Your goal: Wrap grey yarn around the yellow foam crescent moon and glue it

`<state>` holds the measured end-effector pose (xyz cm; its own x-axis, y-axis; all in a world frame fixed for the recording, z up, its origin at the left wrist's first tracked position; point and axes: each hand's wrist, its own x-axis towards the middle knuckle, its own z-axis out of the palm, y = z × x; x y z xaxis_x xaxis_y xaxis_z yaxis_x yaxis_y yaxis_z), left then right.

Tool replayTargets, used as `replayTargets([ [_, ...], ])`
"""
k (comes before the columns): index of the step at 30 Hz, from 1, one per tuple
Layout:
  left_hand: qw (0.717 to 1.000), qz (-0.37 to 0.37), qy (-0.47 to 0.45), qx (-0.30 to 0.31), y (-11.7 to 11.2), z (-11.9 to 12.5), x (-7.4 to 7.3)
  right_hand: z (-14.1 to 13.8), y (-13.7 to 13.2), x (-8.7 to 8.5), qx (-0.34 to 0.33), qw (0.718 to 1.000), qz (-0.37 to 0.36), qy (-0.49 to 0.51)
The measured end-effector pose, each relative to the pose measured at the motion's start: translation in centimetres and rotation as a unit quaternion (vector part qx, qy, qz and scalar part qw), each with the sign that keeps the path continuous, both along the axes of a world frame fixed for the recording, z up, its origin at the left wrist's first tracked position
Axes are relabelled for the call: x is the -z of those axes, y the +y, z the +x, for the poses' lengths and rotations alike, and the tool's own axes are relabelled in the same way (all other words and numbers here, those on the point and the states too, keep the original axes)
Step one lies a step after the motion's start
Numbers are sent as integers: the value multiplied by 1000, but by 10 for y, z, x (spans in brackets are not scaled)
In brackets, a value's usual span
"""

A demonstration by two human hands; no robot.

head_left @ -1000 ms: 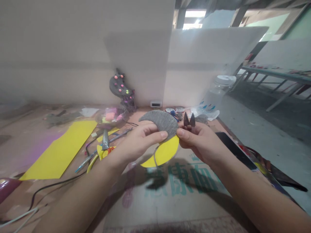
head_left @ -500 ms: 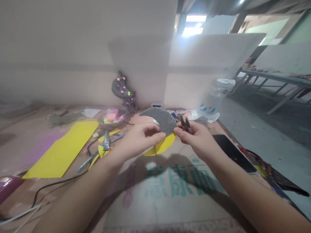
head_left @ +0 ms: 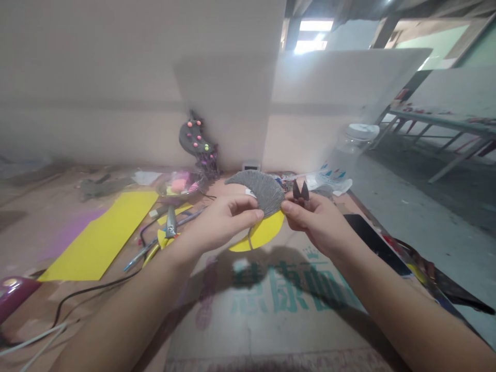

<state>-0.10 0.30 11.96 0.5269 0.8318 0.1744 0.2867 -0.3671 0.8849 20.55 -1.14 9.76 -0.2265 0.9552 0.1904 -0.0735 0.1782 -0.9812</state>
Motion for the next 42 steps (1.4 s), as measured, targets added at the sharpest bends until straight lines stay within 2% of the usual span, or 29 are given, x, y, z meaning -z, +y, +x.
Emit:
replayTargets([
  [4, 1000, -18, 2, -20, -6, 1, -2, -5, -4, -3, 39, 998, 53, -13],
  [9, 998, 4, 3, -57, -13, 4, 1, -12, -14, -12, 63, 992, 100, -49],
  [18, 998, 16, 29, -58, -19, 2, -2, -15, -20, -19, 61, 989, 92, -94],
  [24, 1000, -4, -11, -16, -18, 4, -2, -10, -17, -15, 5, 1000, 11, 2],
  [27, 1000, 14, -2, -24, -19, 4, -3, -9, -16, -14, -3, 999, -17, 35],
  [30, 999, 31, 17, -42, -19, 3, -4, -9, -15, -13, 6, 999, -16, 45],
  [34, 997, 13, 9, -76, -20, 2, -5, -8, -16, -11, 15, 999, 7, 33],
  [39, 998, 13, 35, -53, -26, 5, -7, -9, -18, -14, 11, 998, 63, 0],
  [42, 996, 38, 61, -62, -28, 7, -10, -11, -20, -16, 32, 997, 57, -48],
])
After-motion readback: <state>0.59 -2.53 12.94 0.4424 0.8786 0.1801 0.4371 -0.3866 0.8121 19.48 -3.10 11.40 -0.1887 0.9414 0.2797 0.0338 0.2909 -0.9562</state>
